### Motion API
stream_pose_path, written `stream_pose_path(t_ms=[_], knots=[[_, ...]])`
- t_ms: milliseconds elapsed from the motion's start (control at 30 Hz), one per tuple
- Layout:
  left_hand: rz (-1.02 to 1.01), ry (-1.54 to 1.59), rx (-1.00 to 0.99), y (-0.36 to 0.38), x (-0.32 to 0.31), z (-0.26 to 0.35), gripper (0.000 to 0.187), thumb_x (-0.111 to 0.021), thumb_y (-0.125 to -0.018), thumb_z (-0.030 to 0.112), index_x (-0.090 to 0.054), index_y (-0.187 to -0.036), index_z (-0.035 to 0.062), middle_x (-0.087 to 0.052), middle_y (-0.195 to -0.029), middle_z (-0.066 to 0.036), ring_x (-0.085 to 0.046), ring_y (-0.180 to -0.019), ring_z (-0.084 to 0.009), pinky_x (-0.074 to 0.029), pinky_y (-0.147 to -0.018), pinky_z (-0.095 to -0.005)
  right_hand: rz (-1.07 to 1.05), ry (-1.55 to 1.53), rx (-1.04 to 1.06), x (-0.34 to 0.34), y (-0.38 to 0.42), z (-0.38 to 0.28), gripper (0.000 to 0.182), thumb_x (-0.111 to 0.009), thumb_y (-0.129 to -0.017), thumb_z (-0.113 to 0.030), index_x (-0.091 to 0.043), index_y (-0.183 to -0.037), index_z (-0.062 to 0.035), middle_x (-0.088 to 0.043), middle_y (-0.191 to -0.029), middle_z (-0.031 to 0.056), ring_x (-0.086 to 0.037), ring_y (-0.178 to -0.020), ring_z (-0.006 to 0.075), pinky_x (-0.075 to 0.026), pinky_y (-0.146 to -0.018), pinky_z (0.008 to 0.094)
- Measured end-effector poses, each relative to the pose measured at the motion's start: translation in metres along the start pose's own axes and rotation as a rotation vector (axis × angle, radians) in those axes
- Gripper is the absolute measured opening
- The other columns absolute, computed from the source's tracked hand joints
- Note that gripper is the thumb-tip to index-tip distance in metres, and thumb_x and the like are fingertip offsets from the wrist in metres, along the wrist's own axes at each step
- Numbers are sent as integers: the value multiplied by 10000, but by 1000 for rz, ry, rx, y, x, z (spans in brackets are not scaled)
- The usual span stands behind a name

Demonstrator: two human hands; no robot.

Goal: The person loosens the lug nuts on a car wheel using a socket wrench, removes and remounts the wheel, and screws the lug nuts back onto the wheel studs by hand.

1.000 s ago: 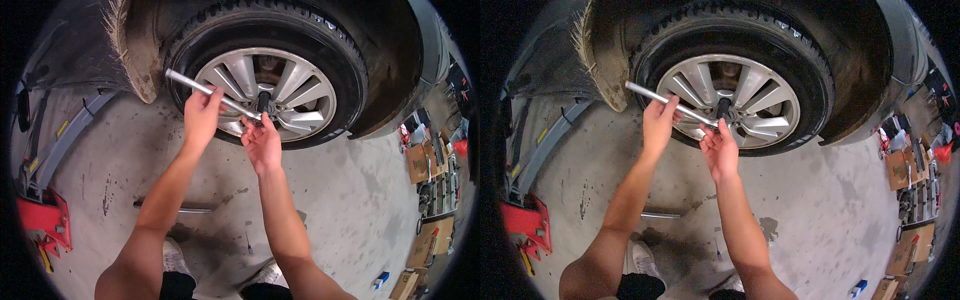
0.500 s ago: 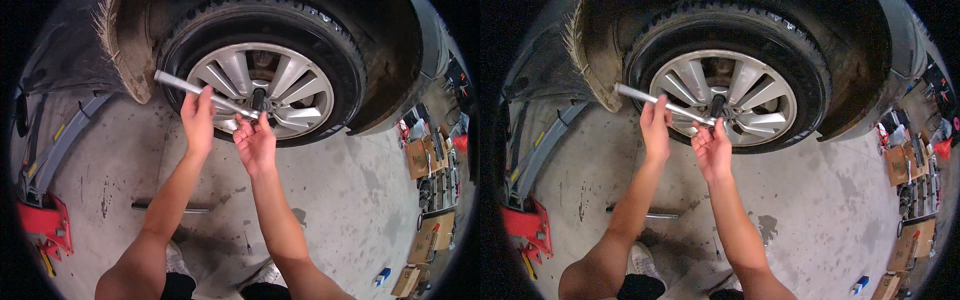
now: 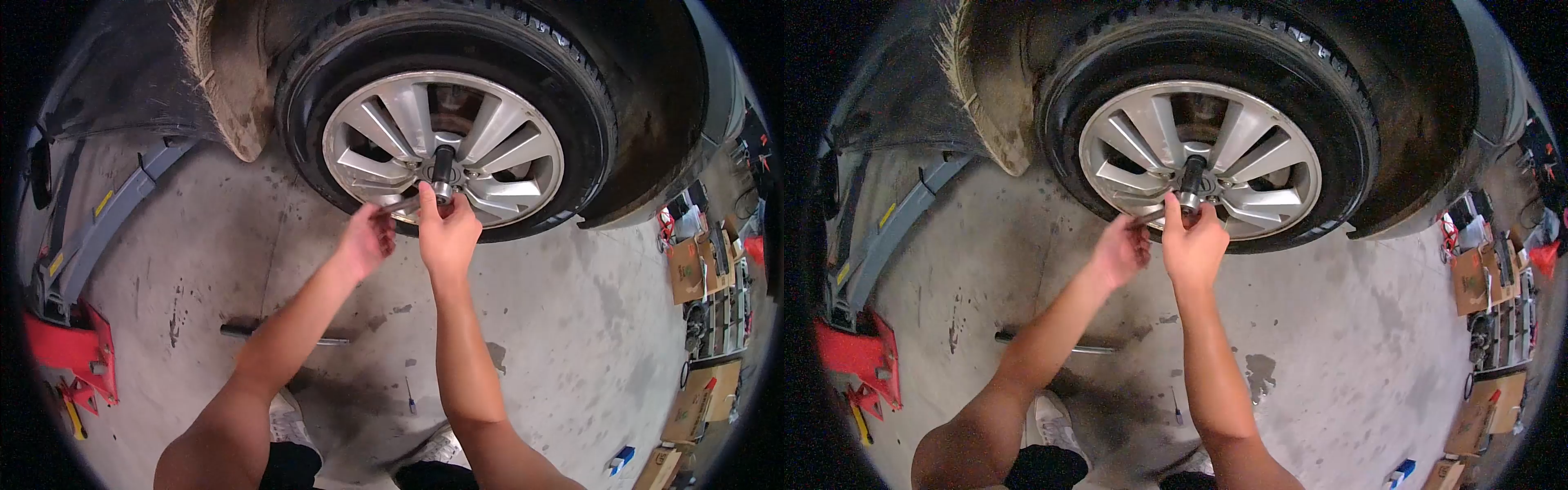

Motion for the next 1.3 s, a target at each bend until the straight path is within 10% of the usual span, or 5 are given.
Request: stream_pose_path(t_ms=[67, 300, 467, 667, 1300], knots=[[10, 44, 5, 4, -9, -10, 240, -607, -963, 385, -572, -922, 151, -560, -745, 15, -518, -683, -136, -413, -633, -300, 25, 16, -4, 0, -1, 1, 489, -709, -953, -434, -690, -893, 50, -724, -730, 96, -659, -639, 150, -496, -603, 296], [122, -359, -989, 64, -77, 63, 245, -624, -1028, 278, -561, -877, 96, -546, -677, 21, -485, -603, -66, -369, -573, -244, -532, -1690, -635, -19, 3, 17, 460, -558, -1038, -475, -585, -1047, -15, -713, -949, 155, -604, -758, 153, -511, -756, 300], [100, -504, -1081, 51, -60, 65, 221, -630, -1016, 278, -592, -918, 83, -620, -722, -9, -523, -608, -86, -405, -590, -249, -484, -1321, -576, -15, 2, 19, 459, -556, -1034, -494, -630, -1056, -42, -726, -916, 113, -581, -751, 124, -491, -762, 284], [-70, -38, -63, -7, 4, 21, 284, -600, -1005, 360, -616, -1009, 77, -684, -907, -18, -580, -770, -121, -477, -685, -296, -249, -472, -314, -14, -3, 18, 445, -642, -992, -466, -660, -970, -22, -739, -804, 82, -584, -688, 99, -481, -680, 254], [113, -89, -627, 13, -26, 1, 392, -593, -1031, 327, -445, -709, 158, -363, -617, 56, -337, -575, -86, -286, -574, -278, -324, -832, -369, -24, -10, 27, 528, -560, -1016, -491, -684, -854, -4, -746, -794, 115, -600, -658, 127, -508, -684, 282]])
Point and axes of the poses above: each hand's wrist, its own y-axis away from the middle knuckle, its own x-axis out of the back of the hand, z = x × y, the point moved 2 cm from there along -y, towards the middle knuckle
